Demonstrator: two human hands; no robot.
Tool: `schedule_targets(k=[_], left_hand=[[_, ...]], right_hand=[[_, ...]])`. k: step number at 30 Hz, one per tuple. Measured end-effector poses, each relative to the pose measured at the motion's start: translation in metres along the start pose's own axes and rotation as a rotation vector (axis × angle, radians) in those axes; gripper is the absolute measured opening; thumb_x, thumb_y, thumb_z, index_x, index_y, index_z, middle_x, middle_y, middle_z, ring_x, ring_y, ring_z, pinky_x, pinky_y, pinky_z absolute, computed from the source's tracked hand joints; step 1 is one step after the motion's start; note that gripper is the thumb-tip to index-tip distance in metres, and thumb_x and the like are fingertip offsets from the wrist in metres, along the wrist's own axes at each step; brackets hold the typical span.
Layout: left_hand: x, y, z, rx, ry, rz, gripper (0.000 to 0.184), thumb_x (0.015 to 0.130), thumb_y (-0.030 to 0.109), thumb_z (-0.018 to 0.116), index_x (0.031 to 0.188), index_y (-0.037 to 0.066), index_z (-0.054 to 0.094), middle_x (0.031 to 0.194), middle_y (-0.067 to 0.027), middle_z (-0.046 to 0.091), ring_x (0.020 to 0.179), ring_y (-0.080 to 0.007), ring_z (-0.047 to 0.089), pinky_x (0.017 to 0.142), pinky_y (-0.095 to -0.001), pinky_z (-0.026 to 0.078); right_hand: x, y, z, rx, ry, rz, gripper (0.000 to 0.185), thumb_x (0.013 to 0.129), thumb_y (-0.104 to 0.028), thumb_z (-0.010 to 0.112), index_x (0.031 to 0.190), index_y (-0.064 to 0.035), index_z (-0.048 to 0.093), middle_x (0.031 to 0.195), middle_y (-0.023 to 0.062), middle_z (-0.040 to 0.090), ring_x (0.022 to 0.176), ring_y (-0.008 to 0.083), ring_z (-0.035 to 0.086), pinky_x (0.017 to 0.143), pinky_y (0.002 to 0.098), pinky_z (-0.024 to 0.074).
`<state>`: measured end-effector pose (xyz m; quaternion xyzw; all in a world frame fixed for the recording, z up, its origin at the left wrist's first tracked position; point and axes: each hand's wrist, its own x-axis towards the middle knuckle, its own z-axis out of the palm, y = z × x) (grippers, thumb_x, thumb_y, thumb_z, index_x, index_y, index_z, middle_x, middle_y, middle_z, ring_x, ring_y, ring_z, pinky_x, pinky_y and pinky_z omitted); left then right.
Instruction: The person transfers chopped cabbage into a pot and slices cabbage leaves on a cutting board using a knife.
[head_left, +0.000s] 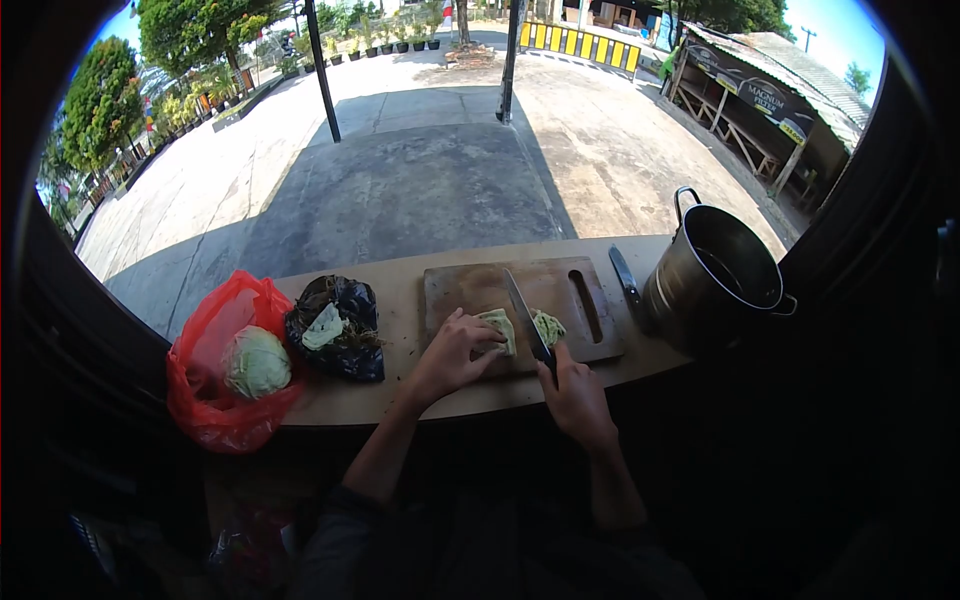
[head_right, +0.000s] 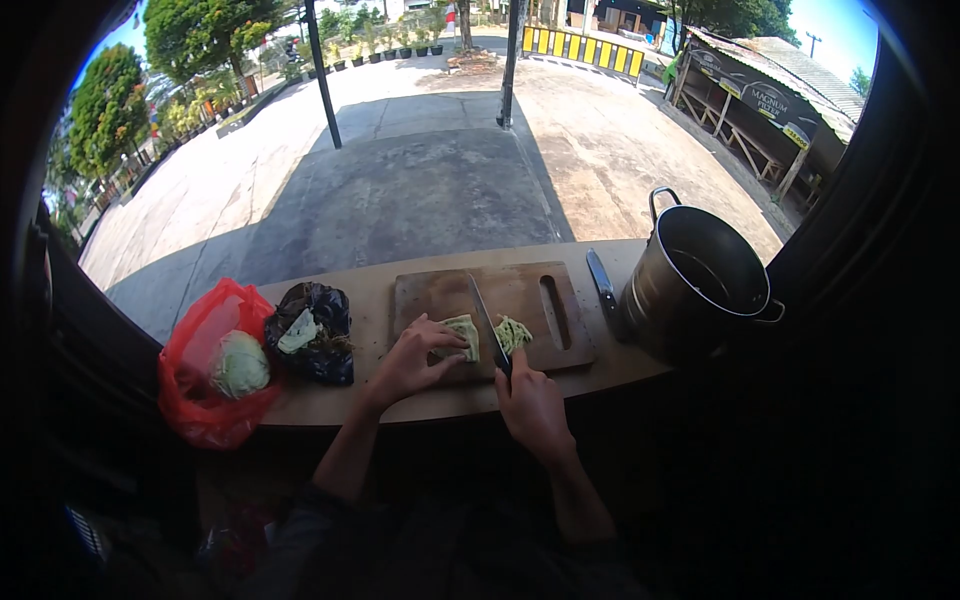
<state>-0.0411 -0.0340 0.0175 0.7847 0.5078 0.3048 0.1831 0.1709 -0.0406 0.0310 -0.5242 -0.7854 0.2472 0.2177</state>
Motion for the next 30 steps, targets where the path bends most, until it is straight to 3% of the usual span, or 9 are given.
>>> schedule_targets(k=[2,4,13,22,26,30], left_hand=[[0.002,0.003,0.006,-0.066,0.017,-0.072,0.024,0.079,0.01,0.068,0.1,-0.002,0.068,0.109,-0.0166,0.065,0.105,-0.0302,0.059,0.103,-0.0413,0.039],[0.004,-0.005,0.027,-0.132,0.335,-0.121,0.03,0.077,0.013,0.072,0.102,-0.002,0.067,0.11,-0.0172,0.065,0.105,-0.032,0.06,0.101,-0.0404,0.041],[0.0,-0.005,0.059,-0.009,0.326,-0.071,0.038,0.081,0.007,0.065,0.117,-0.006,0.059,0.127,-0.0201,0.056,0.127,-0.0335,0.046,0.107,-0.0408,0.035],[-0.004,-0.005,0.064,0.044,0.349,-0.136,0.039,0.082,0.012,0.065,0.117,-0.003,0.058,0.127,-0.0202,0.055,0.13,-0.0322,0.043,0.116,-0.0472,0.022],[-0.004,-0.005,0.064,0.049,0.341,-0.128,0.039,0.081,0.012,0.066,0.116,-0.004,0.058,0.13,-0.0207,0.053,0.131,-0.0326,0.042,0.116,-0.0467,0.022],[-0.005,0.008,0.057,0.095,0.405,-0.122,0.034,0.08,0.012,0.067,0.111,-0.003,0.063,0.121,-0.019,0.056,0.121,-0.0336,0.047,0.11,-0.0448,0.03]], right_hand=[[-0.002,-0.005,0.003,-0.013,-0.011,0.007,0.025,0.095,-0.022,0.05,0.101,0.002,0.047,0.074,0.0273,0.063,0.075,0.0463,0.062,0.069,0.0554,0.048],[-0.004,-0.008,0.007,-0.029,-0.026,0.011,0.025,0.095,-0.022,0.049,0.1,0.002,0.047,0.074,0.0272,0.063,0.075,0.0463,0.062,0.069,0.0555,0.048],[-0.01,-0.014,0.017,-0.039,-0.032,0.112,0.023,0.096,-0.022,0.049,0.1,0.0011,0.046,0.075,0.0269,0.063,0.077,0.0473,0.061,0.069,0.0558,0.047],[-0.015,-0.027,0.014,-0.129,-0.108,0.131,0.023,0.097,-0.021,0.046,0.1,0.0019,0.043,0.074,0.027,0.064,0.077,0.0453,0.064,0.069,0.054,0.0495],[-0.013,-0.025,0.015,-0.131,-0.128,0.138,0.023,0.096,-0.021,0.046,0.1,0.0017,0.043,0.074,0.0265,0.064,0.077,0.0448,0.064,0.069,0.0533,0.05],[-0.012,-0.027,0.013,-0.165,-0.152,0.11,0.023,0.096,-0.021,0.045,0.099,0.0017,0.042,0.074,0.0263,0.064,0.077,0.0445,0.065,0.069,0.0525,0.0512]])
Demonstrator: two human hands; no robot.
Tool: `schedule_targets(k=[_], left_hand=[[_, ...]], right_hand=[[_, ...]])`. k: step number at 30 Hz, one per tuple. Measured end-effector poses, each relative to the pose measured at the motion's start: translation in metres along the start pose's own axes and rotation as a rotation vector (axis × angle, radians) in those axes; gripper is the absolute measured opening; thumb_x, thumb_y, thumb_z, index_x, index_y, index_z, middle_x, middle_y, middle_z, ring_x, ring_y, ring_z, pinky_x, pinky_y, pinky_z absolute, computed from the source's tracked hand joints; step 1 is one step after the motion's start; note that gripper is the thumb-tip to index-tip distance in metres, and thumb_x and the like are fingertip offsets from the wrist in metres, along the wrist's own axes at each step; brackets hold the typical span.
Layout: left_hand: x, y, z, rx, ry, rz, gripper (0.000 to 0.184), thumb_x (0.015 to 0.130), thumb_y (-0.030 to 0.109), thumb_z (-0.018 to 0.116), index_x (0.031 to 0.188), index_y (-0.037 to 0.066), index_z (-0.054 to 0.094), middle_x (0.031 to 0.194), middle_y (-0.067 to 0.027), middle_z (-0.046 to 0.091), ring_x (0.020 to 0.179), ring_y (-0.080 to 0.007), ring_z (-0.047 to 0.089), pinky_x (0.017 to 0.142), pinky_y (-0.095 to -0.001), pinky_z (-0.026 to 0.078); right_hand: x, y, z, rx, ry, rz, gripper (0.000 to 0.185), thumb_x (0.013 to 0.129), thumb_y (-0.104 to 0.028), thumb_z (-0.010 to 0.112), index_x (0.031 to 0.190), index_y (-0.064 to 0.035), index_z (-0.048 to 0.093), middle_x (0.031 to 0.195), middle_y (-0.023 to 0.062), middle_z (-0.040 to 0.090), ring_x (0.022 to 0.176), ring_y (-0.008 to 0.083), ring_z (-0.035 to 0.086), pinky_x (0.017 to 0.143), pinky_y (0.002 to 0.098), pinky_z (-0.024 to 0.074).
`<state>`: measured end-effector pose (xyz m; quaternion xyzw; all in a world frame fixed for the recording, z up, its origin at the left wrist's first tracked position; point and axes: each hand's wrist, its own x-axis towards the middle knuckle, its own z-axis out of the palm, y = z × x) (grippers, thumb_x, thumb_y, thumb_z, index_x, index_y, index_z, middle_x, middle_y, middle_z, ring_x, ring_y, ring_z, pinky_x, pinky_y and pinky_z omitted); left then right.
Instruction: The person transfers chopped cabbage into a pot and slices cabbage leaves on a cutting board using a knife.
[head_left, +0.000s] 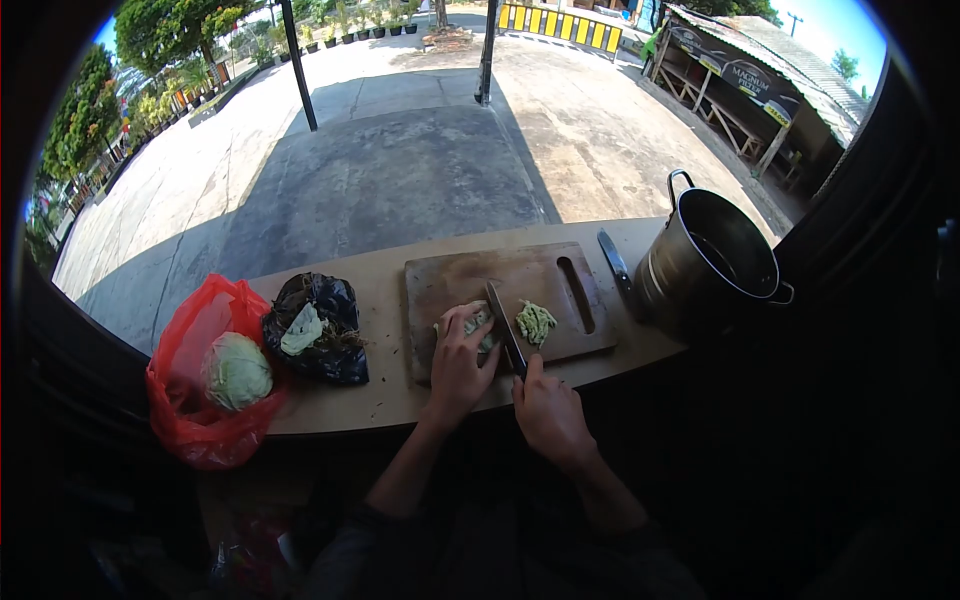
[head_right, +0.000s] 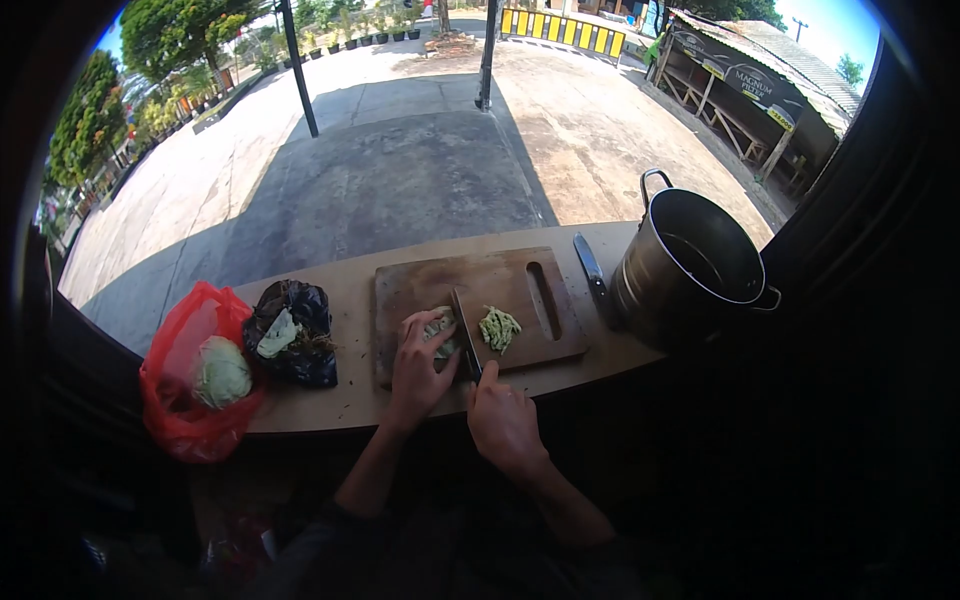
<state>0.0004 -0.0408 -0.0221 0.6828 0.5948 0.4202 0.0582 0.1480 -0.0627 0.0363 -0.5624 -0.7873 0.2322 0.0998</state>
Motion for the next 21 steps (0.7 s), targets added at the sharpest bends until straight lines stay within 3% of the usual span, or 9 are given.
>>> schedule_targets(k=[4,10,13,15,21], left_hand=[[0.0,-0.002,0.001,0.001,-0.001,-0.008,0.03,0.08,0.009,0.067,0.108,-0.002,0.066,0.111,-0.0165,0.056,0.11,-0.0327,0.049,0.103,-0.044,0.036],[0.0,-0.005,0.005,-0.019,-0.009,-0.038,0.031,0.081,0.008,0.065,0.11,-0.002,0.065,0.112,-0.0152,0.057,0.112,-0.0332,0.049,0.105,-0.0435,0.035],[0.0,-0.006,0.004,-0.015,-0.024,-0.056,0.031,0.08,0.008,0.065,0.108,-0.002,0.066,0.113,-0.0153,0.057,0.112,-0.0333,0.049,0.106,-0.0441,0.035],[0.0,-0.008,0.005,-0.005,-0.018,-0.046,0.032,0.079,0.009,0.065,0.109,-0.002,0.065,0.113,-0.0155,0.057,0.113,-0.0337,0.049,0.106,-0.044,0.035],[0.002,-0.008,0.002,-0.051,0.005,-0.097,0.037,0.077,0.011,0.068,0.11,-0.002,0.059,0.114,-0.016,0.058,0.113,-0.035,0.05,0.105,-0.0425,0.036]], right_hand=[[0.002,-0.001,0.002,-0.029,-0.05,0.011,0.021,0.096,-0.02,0.045,0.098,0.0012,0.041,0.074,0.0263,0.064,0.077,0.0444,0.065,0.068,0.0525,0.0517],[0.011,-0.007,0.01,-0.06,-0.082,0.078,0.023,0.095,-0.019,0.046,0.102,0.0016,0.039,0.075,0.0255,0.064,0.076,0.0439,0.065,0.066,0.0514,0.0528],[0.026,-0.011,0.017,-0.147,-0.085,0.049,0.02,0.093,-0.014,0.048,0.103,0.0004,0.039,0.076,0.0248,0.065,0.077,0.042,0.066,0.066,0.0492,0.0537],[0.04,-0.012,0.024,-0.168,0.029,0.026,0.014,0.09,-0.009,0.047,0.1,-0.0011,0.04,0.074,0.0218,0.067,0.071,0.0367,0.069,0.062,0.0439,0.0564],[0.06,-0.004,0.023,-0.198,0.043,-0.064,0.015,0.091,-0.011,0.047,0.1,-0.001,0.041,0.076,0.0222,0.067,0.073,0.037,0.069,0.062,0.0452,0.0557]])
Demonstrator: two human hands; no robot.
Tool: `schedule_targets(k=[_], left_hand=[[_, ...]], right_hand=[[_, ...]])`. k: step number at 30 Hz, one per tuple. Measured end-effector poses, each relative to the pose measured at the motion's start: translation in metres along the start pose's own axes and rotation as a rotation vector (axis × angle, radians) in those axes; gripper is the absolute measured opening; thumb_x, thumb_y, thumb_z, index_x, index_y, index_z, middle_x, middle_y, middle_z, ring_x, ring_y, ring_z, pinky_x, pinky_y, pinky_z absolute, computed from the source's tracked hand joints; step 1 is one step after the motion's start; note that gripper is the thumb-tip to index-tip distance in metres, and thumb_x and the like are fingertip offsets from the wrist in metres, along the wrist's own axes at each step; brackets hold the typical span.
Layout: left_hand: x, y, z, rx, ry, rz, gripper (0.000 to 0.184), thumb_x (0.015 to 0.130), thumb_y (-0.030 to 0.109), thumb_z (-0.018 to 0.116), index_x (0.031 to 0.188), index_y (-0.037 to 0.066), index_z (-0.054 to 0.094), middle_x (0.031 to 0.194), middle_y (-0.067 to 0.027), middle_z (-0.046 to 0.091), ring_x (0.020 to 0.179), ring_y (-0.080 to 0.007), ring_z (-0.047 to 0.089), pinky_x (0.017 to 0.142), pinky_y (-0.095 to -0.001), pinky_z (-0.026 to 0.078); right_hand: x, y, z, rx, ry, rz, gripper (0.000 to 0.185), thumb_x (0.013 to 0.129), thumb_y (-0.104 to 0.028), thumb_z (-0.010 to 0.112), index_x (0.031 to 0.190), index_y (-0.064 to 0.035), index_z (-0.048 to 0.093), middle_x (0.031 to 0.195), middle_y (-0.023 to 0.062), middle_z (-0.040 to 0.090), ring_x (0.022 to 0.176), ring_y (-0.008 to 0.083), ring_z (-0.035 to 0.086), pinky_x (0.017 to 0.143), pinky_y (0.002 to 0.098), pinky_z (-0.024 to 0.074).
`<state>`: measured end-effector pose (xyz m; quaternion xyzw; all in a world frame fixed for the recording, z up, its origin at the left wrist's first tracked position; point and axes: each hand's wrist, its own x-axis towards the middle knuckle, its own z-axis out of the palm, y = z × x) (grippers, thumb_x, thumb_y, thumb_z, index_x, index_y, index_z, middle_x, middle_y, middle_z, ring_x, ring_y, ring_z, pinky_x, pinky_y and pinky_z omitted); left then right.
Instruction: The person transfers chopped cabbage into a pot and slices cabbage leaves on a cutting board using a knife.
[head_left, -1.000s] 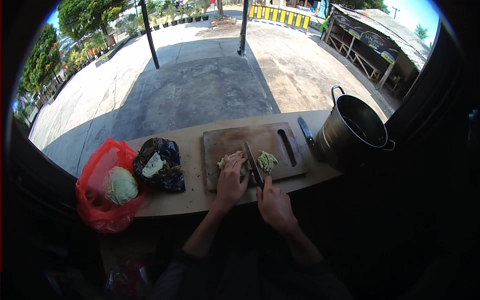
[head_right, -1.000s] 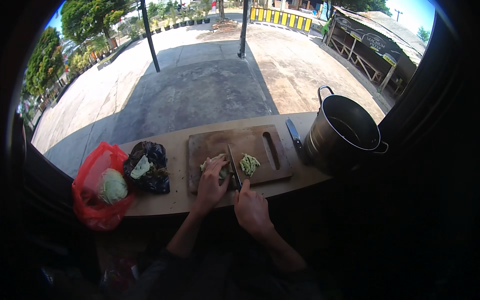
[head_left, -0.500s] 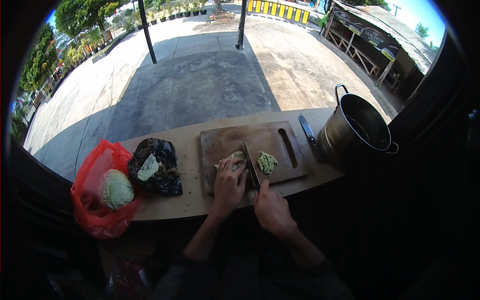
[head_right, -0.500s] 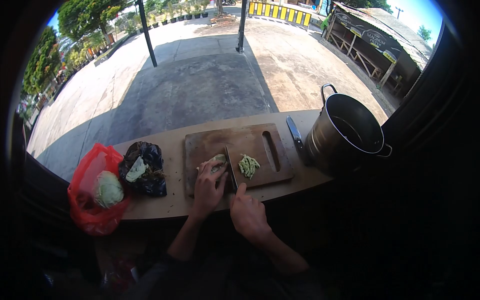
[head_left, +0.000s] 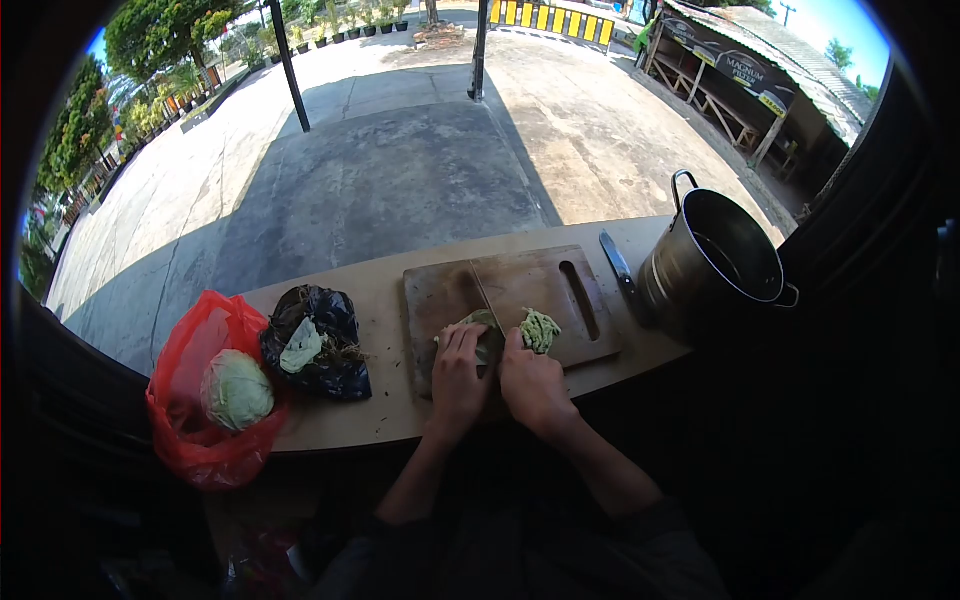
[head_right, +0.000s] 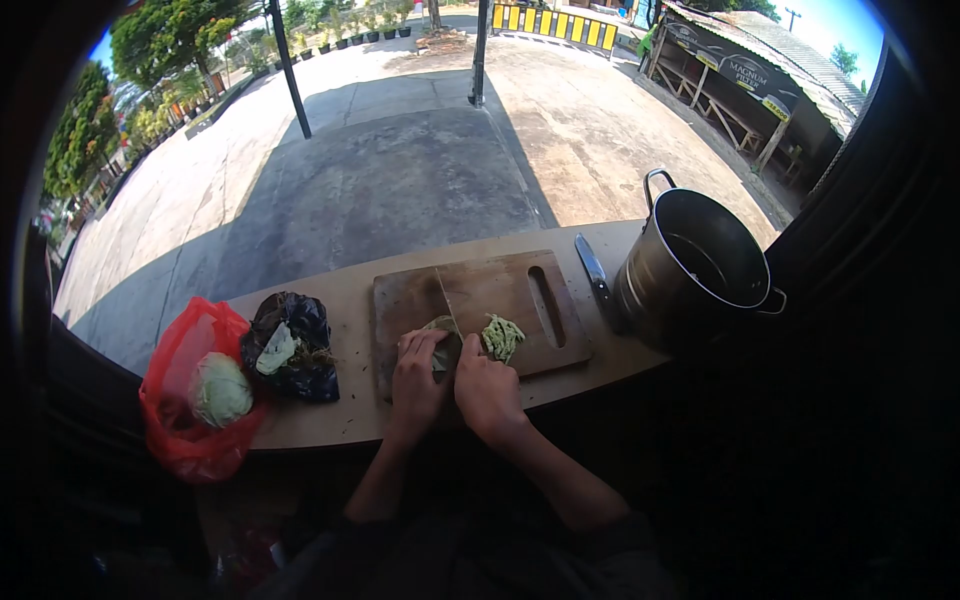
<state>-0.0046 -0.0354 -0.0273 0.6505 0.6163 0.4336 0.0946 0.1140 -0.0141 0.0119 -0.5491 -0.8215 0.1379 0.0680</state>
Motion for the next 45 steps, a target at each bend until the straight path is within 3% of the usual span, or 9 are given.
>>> schedule_targets(k=[4,9,18,31,33,36,45], left_hand=[[-0.001,0.0,0.0,0.042,0.027,0.039,0.035,0.075,0.011,0.067,0.107,-0.001,0.06,0.114,-0.0159,0.059,0.114,-0.0352,0.05,0.1,-0.041,0.04],[-0.001,0.002,-0.001,0.082,0.008,0.052,0.038,0.077,0.012,0.066,0.111,-0.001,0.058,0.118,-0.0173,0.055,0.117,-0.0352,0.047,0.103,-0.0426,0.037],[0.0,-0.001,0.005,0.183,-0.035,0.075,0.044,0.082,0.019,0.059,0.12,-0.003,0.054,0.127,-0.0176,0.051,0.124,-0.0335,0.043,0.107,-0.0428,0.034],[-0.002,-0.004,0.007,0.22,-0.071,0.037,0.049,0.08,0.018,0.062,0.123,-0.003,0.053,0.131,-0.0155,0.048,0.127,-0.0324,0.04,0.108,-0.0421,0.033],[-0.002,-0.007,0.008,0.202,-0.074,0.039,0.049,0.08,0.018,0.062,0.123,-0.004,0.053,0.13,-0.0154,0.049,0.127,-0.0325,0.04,0.109,-0.0427,0.031],[-0.002,-0.006,0.005,0.184,-0.046,0.043,0.048,0.08,0.019,0.062,0.121,-0.004,0.054,0.129,-0.0153,0.05,0.126,-0.0327,0.04,0.111,-0.0441,0.028],[-0.003,-0.006,0.003,0.116,-0.01,0.056,0.042,0.081,0.019,0.063,0.116,-0.004,0.058,0.122,-0.0151,0.054,0.121,-0.0325,0.044,0.113,-0.0463,0.025]], right_hand=[[-0.021,0.008,-0.011,0.014,-0.036,-0.032,0.019,0.091,-0.015,0.049,0.1,-0.001,0.04,0.076,0.0225,0.067,0.073,0.0381,0.069,0.063,0.0472,0.055],[-0.028,0.0,-0.017,0.019,-0.12,0.086,0.025,0.092,-0.019,0.05,0.103,0.0001,0.04,0.079,0.0241,0.067,0.077,0.0415,0.067,0.069,0.0481,0.054],[-0.01,0.013,-0.044,0.072,-0.145,-0.02,0.023,0.091,-0.013,0.048,0.104,0.0043,0.042,0.091,0.0267,0.066,0.088,0.0424,0.066,0.079,0.0506,0.0511],[-0.007,-0.008,0.0,-0.013,-0.074,0.126,0.014,0.09,-0.01,0.047,0.098,-0.0011,0.041,0.08,0.023,0.068,0.077,0.038,0.069,0.067,0.0447,0.0556],[0.009,-0.002,0.01,-0.018,0.058,0.0,0.012,0.092,-0.011,0.044,0.099,-0.0014,0.041,0.076,0.0215,0.067,0.074,0.0372,0.069,0.066,0.0453,0.0558],[0.01,0.003,0.008,-0.018,0.049,-0.022,0.013,0.092,-0.012,0.046,0.099,-0.002,0.041,0.073,0.0199,0.067,0.071,0.0363,0.069,0.065,0.045,0.0559],[-0.006,0.002,0.0,-0.064,0.019,0.039,0.017,0.092,-0.017,0.047,0.1,-0.0022,0.043,0.075,0.02,0.068,0.071,0.0359,0.069,0.063,0.0436,0.0557]])
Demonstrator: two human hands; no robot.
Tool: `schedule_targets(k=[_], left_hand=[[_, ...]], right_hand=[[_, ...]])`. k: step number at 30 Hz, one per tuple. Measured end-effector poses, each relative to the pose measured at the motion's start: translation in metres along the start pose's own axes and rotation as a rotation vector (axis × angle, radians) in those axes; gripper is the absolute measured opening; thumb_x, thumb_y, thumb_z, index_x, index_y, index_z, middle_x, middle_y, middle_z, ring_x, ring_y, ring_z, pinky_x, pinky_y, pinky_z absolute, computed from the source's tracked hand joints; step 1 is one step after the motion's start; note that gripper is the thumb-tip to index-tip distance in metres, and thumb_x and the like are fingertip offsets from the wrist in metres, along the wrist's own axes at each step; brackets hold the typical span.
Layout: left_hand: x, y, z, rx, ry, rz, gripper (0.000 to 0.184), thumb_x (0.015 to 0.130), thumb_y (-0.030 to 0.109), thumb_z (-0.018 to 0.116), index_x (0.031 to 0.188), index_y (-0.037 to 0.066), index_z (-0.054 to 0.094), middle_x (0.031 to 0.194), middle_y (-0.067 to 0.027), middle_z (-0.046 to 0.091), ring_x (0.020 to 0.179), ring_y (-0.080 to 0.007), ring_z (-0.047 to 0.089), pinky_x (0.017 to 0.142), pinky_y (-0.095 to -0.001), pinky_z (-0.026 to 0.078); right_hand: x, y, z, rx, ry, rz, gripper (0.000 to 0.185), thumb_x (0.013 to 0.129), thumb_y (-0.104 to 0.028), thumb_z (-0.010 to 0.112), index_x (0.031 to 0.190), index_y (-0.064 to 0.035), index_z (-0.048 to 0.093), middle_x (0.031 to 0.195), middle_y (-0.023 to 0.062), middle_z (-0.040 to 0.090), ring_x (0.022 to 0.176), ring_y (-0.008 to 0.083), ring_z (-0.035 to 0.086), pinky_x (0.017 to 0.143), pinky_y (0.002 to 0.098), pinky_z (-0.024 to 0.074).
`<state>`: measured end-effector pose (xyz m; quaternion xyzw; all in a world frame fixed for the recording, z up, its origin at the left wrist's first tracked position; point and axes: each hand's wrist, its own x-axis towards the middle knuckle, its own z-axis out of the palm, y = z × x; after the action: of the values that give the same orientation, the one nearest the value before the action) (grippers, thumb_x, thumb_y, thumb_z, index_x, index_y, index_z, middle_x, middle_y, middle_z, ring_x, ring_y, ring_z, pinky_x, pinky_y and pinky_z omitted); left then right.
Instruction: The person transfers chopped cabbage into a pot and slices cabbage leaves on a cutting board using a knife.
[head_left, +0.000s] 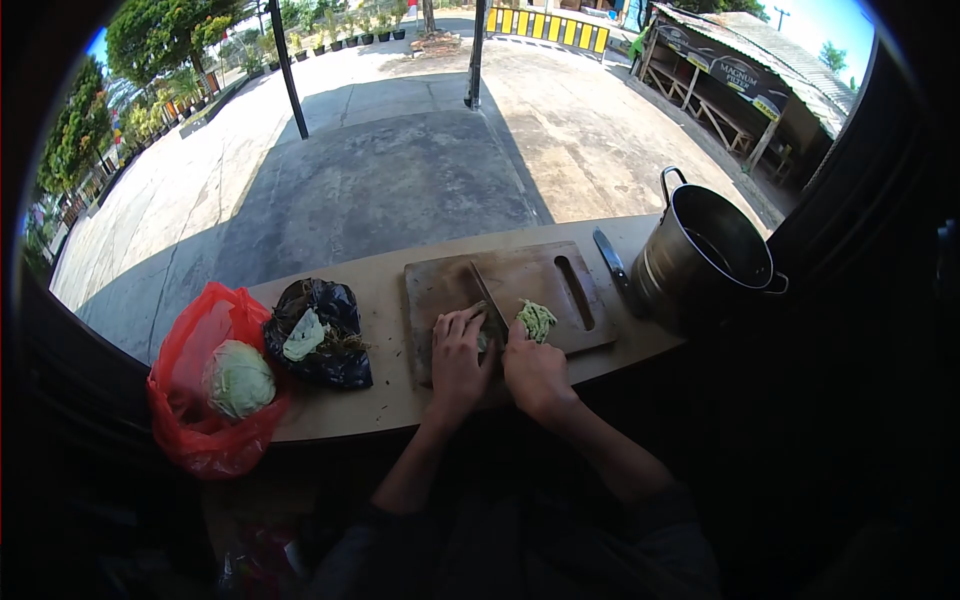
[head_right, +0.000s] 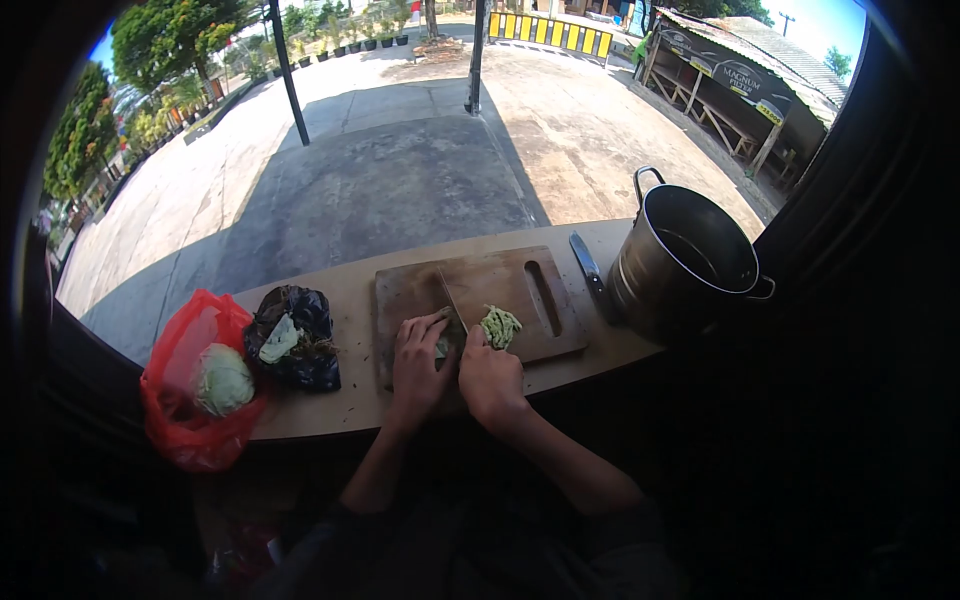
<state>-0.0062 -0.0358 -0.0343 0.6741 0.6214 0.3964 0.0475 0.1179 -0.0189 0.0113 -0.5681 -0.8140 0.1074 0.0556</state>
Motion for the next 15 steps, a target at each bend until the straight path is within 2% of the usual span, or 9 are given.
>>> schedule_targets(k=[7,9,11,13,15], left_hand=[[0.0,0.001,-0.003,-0.057,0.026,0.017,0.036,0.081,0.016,0.066,0.111,-0.004,0.062,0.115,-0.0148,0.059,0.113,-0.0326,0.05,0.111,-0.048,0.026],[0.0,-0.001,-0.002,-0.077,0.033,0.026,0.034,0.08,0.014,0.067,0.109,-0.003,0.064,0.113,-0.0148,0.06,0.112,-0.0324,0.051,0.111,-0.048,0.028],[-0.001,-0.002,-0.001,-0.099,0.037,0.028,0.032,0.079,0.012,0.068,0.107,-0.003,0.066,0.11,-0.0149,0.062,0.111,-0.0322,0.051,0.11,-0.0479,0.029],[0.001,-0.002,-0.002,-0.125,0.067,0.01,0.028,0.077,0.012,0.07,0.101,-0.002,0.069,0.106,-0.0148,0.065,0.105,-0.0317,0.055,0.103,-0.0421,0.036],[0.001,-0.003,-0.001,-0.112,0.083,0.037,0.026,0.077,0.011,0.07,0.1,-0.002,0.069,0.106,-0.0146,0.066,0.104,-0.0313,0.056,0.102,-0.0418,0.037]], right_hand=[[0.018,0.011,0.0,-0.008,0.031,-0.08,0.018,0.092,-0.016,0.047,0.102,-0.0022,0.044,0.077,0.0193,0.068,0.074,0.0349,0.069,0.065,0.0422,0.0546],[0.017,0.012,-0.003,0.055,0.01,-0.068,0.019,0.092,-0.017,0.045,0.104,-0.0013,0.045,0.078,0.0224,0.067,0.077,0.0388,0.068,0.069,0.0475,0.0529],[0.022,0.013,0.001,0.054,0.035,-0.078,0.019,0.092,-0.016,0.045,0.103,-0.001,0.045,0.077,0.022,0.067,0.076,0.0385,0.068,0.068,0.0468,0.053],[0.026,0.011,0.006,0.055,0.062,-0.088,0.018,0.092,-0.015,0.045,0.102,-0.0007,0.045,0.076,0.0215,0.067,0.076,0.0382,0.068,0.068,0.0461,0.0531],[0.029,0.007,0.009,-0.017,0.132,-0.112,0.012,0.09,-0.012,0.045,0.098,-0.0035,0.047,0.08,0.0177,0.068,0.074,0.0321,0.07,0.064,0.0413,0.0546]])
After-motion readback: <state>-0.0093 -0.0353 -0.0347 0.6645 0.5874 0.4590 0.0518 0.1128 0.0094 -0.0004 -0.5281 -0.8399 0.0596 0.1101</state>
